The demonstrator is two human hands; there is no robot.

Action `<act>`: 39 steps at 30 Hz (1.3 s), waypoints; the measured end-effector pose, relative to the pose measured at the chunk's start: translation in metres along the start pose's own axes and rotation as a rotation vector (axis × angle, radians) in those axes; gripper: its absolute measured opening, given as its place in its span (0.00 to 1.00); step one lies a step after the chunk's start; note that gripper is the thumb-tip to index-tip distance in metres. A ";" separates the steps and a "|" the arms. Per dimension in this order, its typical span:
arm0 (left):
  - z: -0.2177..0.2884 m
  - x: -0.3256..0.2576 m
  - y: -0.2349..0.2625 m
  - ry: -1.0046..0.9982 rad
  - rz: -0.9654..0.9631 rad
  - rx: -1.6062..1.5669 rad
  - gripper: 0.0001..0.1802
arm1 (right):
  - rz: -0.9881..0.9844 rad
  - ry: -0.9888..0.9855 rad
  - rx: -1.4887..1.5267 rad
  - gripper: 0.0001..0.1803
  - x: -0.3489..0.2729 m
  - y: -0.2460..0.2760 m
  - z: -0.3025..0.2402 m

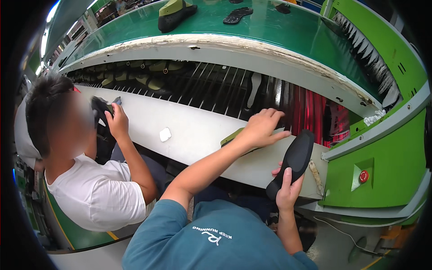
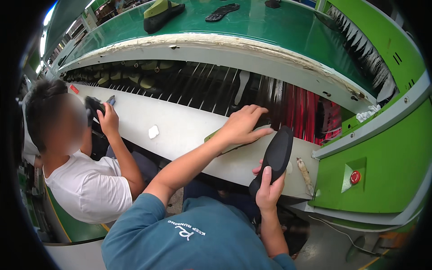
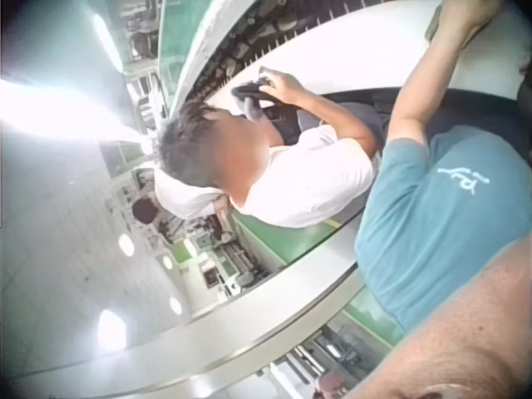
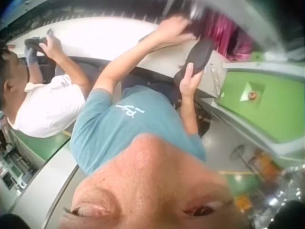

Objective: The person assembles black sandals by hand on a factory assembly line. They pick up a sandal upper and a sole, apply adhesive from a tube to the sole, and press the two parts together. The person then places the assembled sandal onto a moving conveyor belt.

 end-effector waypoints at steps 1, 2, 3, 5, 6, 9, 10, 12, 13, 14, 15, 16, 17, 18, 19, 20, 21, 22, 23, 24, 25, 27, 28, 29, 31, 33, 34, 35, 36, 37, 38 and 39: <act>-0.025 -0.003 -0.022 0.055 -0.107 0.085 0.41 | -0.018 -0.018 -0.003 0.16 0.000 0.000 0.002; -0.037 -0.003 -0.040 0.094 -0.218 0.167 0.42 | -0.005 -0.024 0.022 0.17 0.000 0.001 0.000; -0.037 -0.004 -0.045 0.112 -0.276 0.129 0.42 | 0.012 -0.043 0.041 0.17 -0.002 0.000 0.000; -0.038 -0.011 -0.049 0.146 -0.393 0.054 0.41 | 0.024 -0.066 0.060 0.17 -0.003 -0.002 0.001; -0.036 -0.014 -0.045 0.122 -0.334 0.023 0.40 | 0.019 -0.076 0.059 0.17 -0.004 -0.002 0.001; -0.027 -0.022 -0.025 0.080 -0.167 -0.108 0.37 | 0.015 -0.105 0.103 0.17 -0.008 -0.005 0.003; -0.016 -0.024 -0.010 0.053 -0.076 -0.182 0.36 | 0.020 -0.114 0.123 0.17 -0.009 -0.004 0.004; -0.005 -0.032 0.014 0.110 0.031 -0.478 0.34 | 0.020 -0.119 0.191 0.16 -0.012 -0.003 0.003; 0.005 -0.037 0.026 0.116 0.081 -0.630 0.33 | 0.024 -0.117 0.217 0.16 -0.012 -0.002 0.000; 0.016 -0.044 0.041 0.134 0.136 -0.768 0.33 | 0.017 -0.119 0.257 0.16 -0.011 -0.005 -0.005; 0.025 -0.052 0.052 0.147 0.203 -0.867 0.33 | 0.044 -0.108 0.310 0.16 -0.010 -0.007 -0.010; 0.028 -0.059 0.057 0.109 0.280 -0.885 0.34 | 0.022 -0.104 0.330 0.16 -0.008 -0.009 -0.014; 0.029 -0.066 0.055 0.097 0.303 -0.922 0.33 | 0.000 -0.101 0.350 0.16 -0.007 -0.011 -0.017; 0.029 -0.072 0.055 0.086 0.327 -0.957 0.33 | -0.023 -0.098 0.372 0.16 -0.007 -0.013 -0.021; 0.026 -0.076 0.051 0.085 0.308 -0.943 0.30 | -0.019 -0.126 0.385 0.17 -0.008 -0.014 -0.021; 0.025 -0.076 0.052 0.061 0.316 -0.924 0.28 | -0.015 -0.155 0.400 0.17 -0.010 -0.016 -0.021; 0.023 -0.073 0.053 0.039 0.320 -0.904 0.26 | -0.009 -0.187 0.416 0.17 -0.012 -0.017 -0.020; 0.024 -0.072 0.054 0.018 0.326 -0.883 0.25 | -0.027 -0.172 0.413 0.17 -0.012 -0.018 -0.021; 0.026 -0.073 0.056 0.045 0.356 -0.911 0.21 | -0.045 -0.157 0.410 0.17 -0.012 -0.019 -0.022; 0.026 -0.073 0.056 0.061 0.343 -0.924 0.21 | -0.067 -0.140 0.410 0.17 -0.012 -0.021 -0.023; 0.024 -0.073 0.056 0.077 0.329 -0.937 0.20 | -0.076 -0.138 0.411 0.17 -0.013 -0.021 -0.022; 0.030 -0.072 0.060 0.083 0.328 -1.007 0.20 | -0.092 -0.132 0.412 0.17 -0.014 -0.022 -0.022; 0.033 -0.071 0.061 0.086 0.313 -1.006 0.20 | -0.094 -0.135 0.416 0.17 -0.015 -0.023 -0.021; 0.034 -0.070 0.061 0.090 0.298 -1.005 0.20 | -0.097 -0.138 0.420 0.17 -0.015 -0.023 -0.019; 0.036 -0.069 0.062 0.088 0.282 -1.049 0.21 | -0.101 -0.146 0.428 0.17 -0.015 -0.025 -0.018; 0.037 -0.068 0.061 0.080 0.277 -1.135 0.20 | -0.102 -0.155 0.439 0.18 -0.016 -0.025 -0.017; 0.038 -0.068 0.061 0.097 0.271 -1.125 0.20 | -0.102 -0.155 0.449 0.18 -0.016 -0.025 -0.017; 0.038 -0.068 0.062 0.115 0.265 -1.115 0.19 | -0.101 -0.155 0.459 0.18 -0.017 -0.026 -0.017; 0.038 -0.069 0.062 0.133 0.260 -1.105 0.19 | -0.101 -0.155 0.469 0.19 -0.017 -0.026 -0.017; 0.038 -0.070 0.063 0.134 0.262 -1.087 0.18 | -0.109 -0.148 0.466 0.19 -0.017 -0.027 -0.017; 0.038 -0.071 0.065 0.136 0.263 -1.069 0.17 | -0.117 -0.141 0.462 0.19 -0.016 -0.027 -0.018; 0.037 -0.072 0.066 0.138 0.264 -1.049 0.16 | -0.125 -0.135 0.460 0.20 -0.016 -0.028 -0.019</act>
Point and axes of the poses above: each hand's wrist, its own x-axis towards the middle knuckle, its own y-axis out of the back of the hand, z = x × y, the point moved 9 cm from there along x, towards the middle knuckle, and after that the axes turned 4 degrees about x, right-handed, at the moved point
